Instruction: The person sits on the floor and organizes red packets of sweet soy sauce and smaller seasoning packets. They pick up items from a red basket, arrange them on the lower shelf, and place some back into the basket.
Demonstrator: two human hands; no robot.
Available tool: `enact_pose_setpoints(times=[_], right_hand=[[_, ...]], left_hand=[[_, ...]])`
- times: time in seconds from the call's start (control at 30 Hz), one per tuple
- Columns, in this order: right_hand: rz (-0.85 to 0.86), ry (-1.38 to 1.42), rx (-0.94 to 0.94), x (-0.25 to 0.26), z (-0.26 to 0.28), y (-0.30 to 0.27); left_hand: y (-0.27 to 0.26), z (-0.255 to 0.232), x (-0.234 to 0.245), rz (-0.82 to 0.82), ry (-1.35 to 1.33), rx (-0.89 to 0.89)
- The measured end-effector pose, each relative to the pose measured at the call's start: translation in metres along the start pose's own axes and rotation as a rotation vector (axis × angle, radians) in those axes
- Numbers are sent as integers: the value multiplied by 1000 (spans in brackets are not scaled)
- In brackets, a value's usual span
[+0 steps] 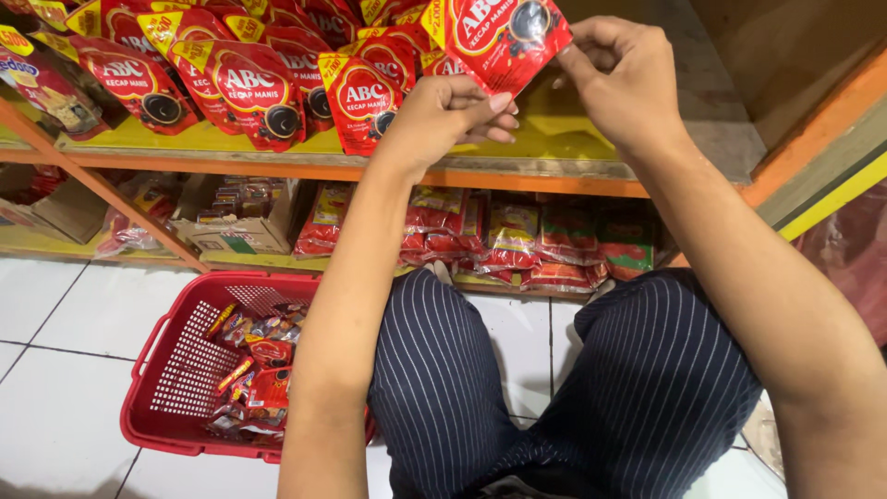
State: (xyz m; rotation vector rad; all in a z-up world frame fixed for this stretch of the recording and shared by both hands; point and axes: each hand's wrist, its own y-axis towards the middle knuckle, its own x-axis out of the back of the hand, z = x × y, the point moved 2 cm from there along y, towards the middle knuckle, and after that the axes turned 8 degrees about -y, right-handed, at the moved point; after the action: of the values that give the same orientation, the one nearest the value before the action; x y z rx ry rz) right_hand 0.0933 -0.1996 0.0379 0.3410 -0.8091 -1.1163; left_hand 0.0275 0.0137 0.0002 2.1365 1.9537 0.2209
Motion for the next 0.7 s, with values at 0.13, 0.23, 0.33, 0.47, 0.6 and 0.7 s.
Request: enact_pose_setpoints(times=[0.13, 0.23, 0.33, 0.47, 0.6, 0.7], right_hand=[[116, 267, -13, 0, 3, 0], [148, 241, -59, -2, 0, -5], [222, 306, -139, -9, 1, -8], [345, 281, -165, -6, 18, -15], [372, 228, -164, -6, 25, -16], [285, 203, -185, -3, 13, -12]], left_hand=[[-8, -10, -1, -7, 20, -256], [-11, -15, -3, -89, -76, -303], [-11, -16, -3, -195, -69, -261], [-7, -17, -3, -211, -69, -323], [-4, -14, 0, -229, 29, -378], [-1, -10, -1, -141, 42, -393]])
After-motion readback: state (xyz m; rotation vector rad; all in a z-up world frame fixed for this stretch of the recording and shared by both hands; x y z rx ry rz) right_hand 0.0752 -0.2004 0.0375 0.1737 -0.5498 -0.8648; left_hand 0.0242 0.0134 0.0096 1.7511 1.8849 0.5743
